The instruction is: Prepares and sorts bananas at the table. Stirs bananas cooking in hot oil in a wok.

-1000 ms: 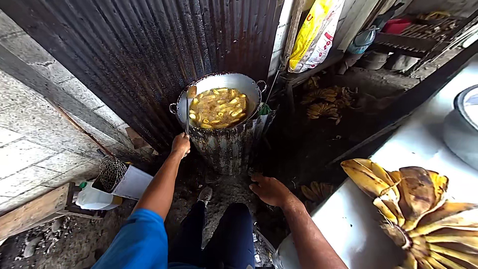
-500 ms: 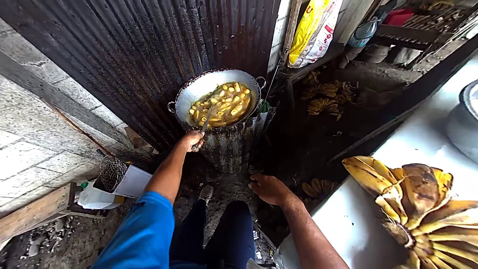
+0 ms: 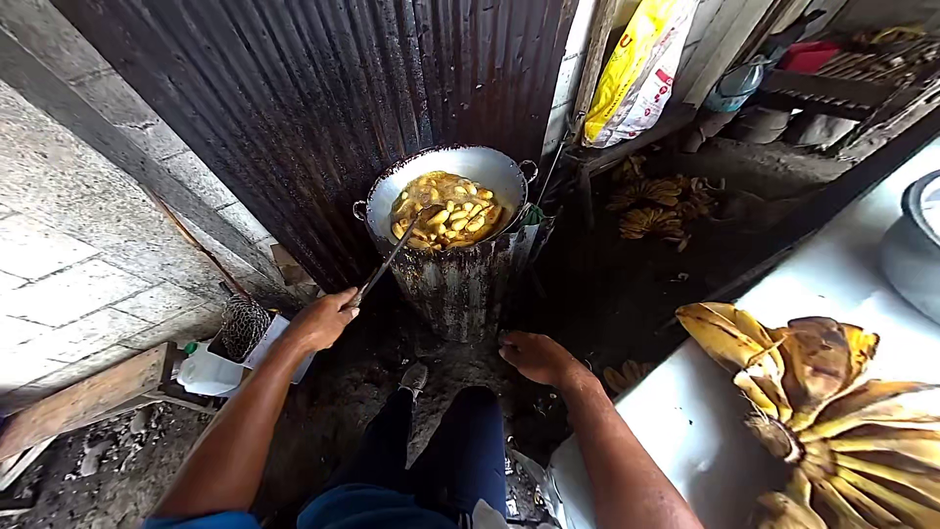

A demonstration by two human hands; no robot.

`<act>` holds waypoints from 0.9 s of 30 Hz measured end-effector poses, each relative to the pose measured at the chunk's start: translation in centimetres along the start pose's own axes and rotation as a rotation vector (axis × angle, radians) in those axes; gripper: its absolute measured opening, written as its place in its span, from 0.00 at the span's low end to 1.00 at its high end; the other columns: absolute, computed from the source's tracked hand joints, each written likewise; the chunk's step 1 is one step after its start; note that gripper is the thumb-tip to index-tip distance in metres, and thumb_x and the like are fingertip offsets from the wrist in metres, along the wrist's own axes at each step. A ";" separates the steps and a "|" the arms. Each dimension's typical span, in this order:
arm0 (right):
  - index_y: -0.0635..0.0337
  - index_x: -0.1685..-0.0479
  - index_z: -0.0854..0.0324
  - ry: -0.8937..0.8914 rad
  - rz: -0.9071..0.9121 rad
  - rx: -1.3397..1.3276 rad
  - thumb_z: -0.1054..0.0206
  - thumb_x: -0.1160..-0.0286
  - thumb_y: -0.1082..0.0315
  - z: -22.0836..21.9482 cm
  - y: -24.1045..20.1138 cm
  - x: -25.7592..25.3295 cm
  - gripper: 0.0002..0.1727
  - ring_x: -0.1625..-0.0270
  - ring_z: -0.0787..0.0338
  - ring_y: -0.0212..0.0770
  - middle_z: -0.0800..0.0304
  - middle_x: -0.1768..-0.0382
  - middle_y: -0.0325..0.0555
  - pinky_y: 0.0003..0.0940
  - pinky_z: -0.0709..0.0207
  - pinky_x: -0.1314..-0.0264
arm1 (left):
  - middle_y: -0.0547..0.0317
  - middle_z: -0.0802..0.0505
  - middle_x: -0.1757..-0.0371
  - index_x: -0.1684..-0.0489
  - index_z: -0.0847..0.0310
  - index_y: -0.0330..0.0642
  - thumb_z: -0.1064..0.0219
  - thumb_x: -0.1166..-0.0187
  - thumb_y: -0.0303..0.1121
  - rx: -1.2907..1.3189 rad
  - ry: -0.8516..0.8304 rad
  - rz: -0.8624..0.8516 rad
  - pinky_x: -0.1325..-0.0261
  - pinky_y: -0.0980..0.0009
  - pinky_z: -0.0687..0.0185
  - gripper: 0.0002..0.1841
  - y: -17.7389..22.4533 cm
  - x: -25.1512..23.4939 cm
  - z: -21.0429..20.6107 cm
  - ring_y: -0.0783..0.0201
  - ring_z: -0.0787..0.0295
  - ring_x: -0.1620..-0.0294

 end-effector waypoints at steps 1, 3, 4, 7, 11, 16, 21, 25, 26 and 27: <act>0.53 0.22 0.22 0.001 0.002 -0.001 0.46 0.10 0.48 0.0 0.0 0.0 0.27 0.27 0.15 0.56 0.12 0.33 0.56 0.63 0.28 0.23 | 0.46 0.11 0.56 0.06 0.43 0.62 0.45 0.07 0.46 -0.001 0.002 0.000 0.67 0.59 0.17 0.29 -0.5 1.2 0.8 0.59 0.19 0.75; 0.53 0.23 0.22 0.008 0.004 -0.005 0.45 0.11 0.48 -0.1 0.0 0.0 0.27 0.28 0.15 0.56 0.12 0.33 0.56 0.63 0.28 0.24 | 0.50 0.12 0.63 0.07 0.41 0.65 0.45 0.07 0.45 0.005 0.007 -0.005 0.74 0.64 0.21 0.28 -1.4 3.3 2.3 0.62 0.22 0.80; 0.54 0.23 0.22 0.006 0.003 -0.009 0.45 0.10 0.48 -0.1 0.0 -0.1 0.27 0.28 0.15 0.56 0.12 0.33 0.56 0.63 0.28 0.24 | 0.51 0.13 0.66 0.08 0.39 0.65 0.44 0.07 0.45 0.008 0.005 -0.005 0.76 0.66 0.23 0.27 -1.7 4.3 3.1 0.64 0.23 0.82; 0.54 0.23 0.23 -0.009 0.001 0.001 0.46 0.10 0.48 -0.2 0.0 -0.2 0.27 0.27 0.16 0.56 0.13 0.33 0.56 0.62 0.28 0.23 | 0.55 0.14 0.70 0.10 0.36 0.69 0.43 0.08 0.44 0.023 -0.031 0.004 0.81 0.70 0.26 0.26 -2.3 6.4 4.9 0.66 0.25 0.85; 0.53 0.22 0.23 -0.012 -0.013 -0.005 0.47 0.10 0.48 -0.2 -0.1 -0.2 0.27 0.27 0.16 0.54 0.13 0.32 0.55 0.61 0.28 0.23 | 0.57 0.14 0.72 0.11 0.33 0.69 0.44 0.07 0.45 0.020 -0.114 -0.009 0.84 0.73 0.29 0.25 -1.6 6.4 5.2 0.67 0.26 0.87; 0.52 0.20 0.25 -0.016 -0.007 -0.006 0.47 0.10 0.47 -0.1 -0.2 0.0 0.28 0.25 0.17 0.54 0.14 0.29 0.54 0.62 0.29 0.21 | 0.46 0.12 0.61 0.07 0.41 0.65 0.49 0.06 0.46 -0.223 -0.167 -0.090 0.69 0.58 0.19 0.27 4.1 0.0 -0.4 0.57 0.20 0.77; 0.51 0.19 0.26 -0.016 -0.029 -0.012 0.47 0.10 0.47 0.1 -0.3 0.3 0.28 0.27 0.15 0.54 0.13 0.31 0.54 0.62 0.28 0.23 | 0.40 0.08 0.49 0.14 0.32 0.49 0.47 0.08 0.40 -0.415 -0.060 -0.225 0.50 0.42 0.14 0.24 11.2 -7.5 -6.0 0.42 0.08 0.53; 0.51 0.18 0.27 -0.029 -0.045 -0.013 0.47 0.10 0.46 0.1 -0.4 0.5 0.29 0.28 0.15 0.56 0.13 0.32 0.56 0.62 0.27 0.25 | 0.36 0.10 0.37 0.24 0.25 0.39 0.41 0.17 0.32 -0.434 -0.025 -0.171 0.40 0.33 0.20 0.22 16.2 -11.6 -8.6 0.35 0.14 0.34; 0.52 0.18 0.27 -0.033 -0.050 -0.013 0.47 0.10 0.47 0.1 -0.5 0.5 0.29 0.29 0.15 0.56 0.13 0.33 0.56 0.63 0.27 0.25 | 0.36 0.10 0.37 0.25 0.26 0.37 0.40 0.18 0.31 -0.438 -0.010 -0.150 0.41 0.34 0.19 0.22 17.3 -12.2 -9.1 0.35 0.13 0.35; 0.52 0.18 0.27 -0.032 -0.051 -0.011 0.47 0.10 0.47 0.1 -0.4 0.5 0.29 0.29 0.14 0.57 0.13 0.33 0.57 0.63 0.26 0.26 | 0.35 0.11 0.36 0.25 0.26 0.36 0.40 0.18 0.31 -0.440 0.003 -0.128 0.42 0.35 0.18 0.22 18.3 -12.7 -9.5 0.35 0.13 0.35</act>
Point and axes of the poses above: each hand's wrist, its own x-axis away from the middle knuckle, its own z-axis out of the back of the hand, y = z × x, the point moved 1 cm from there along -x, towards the middle knuckle
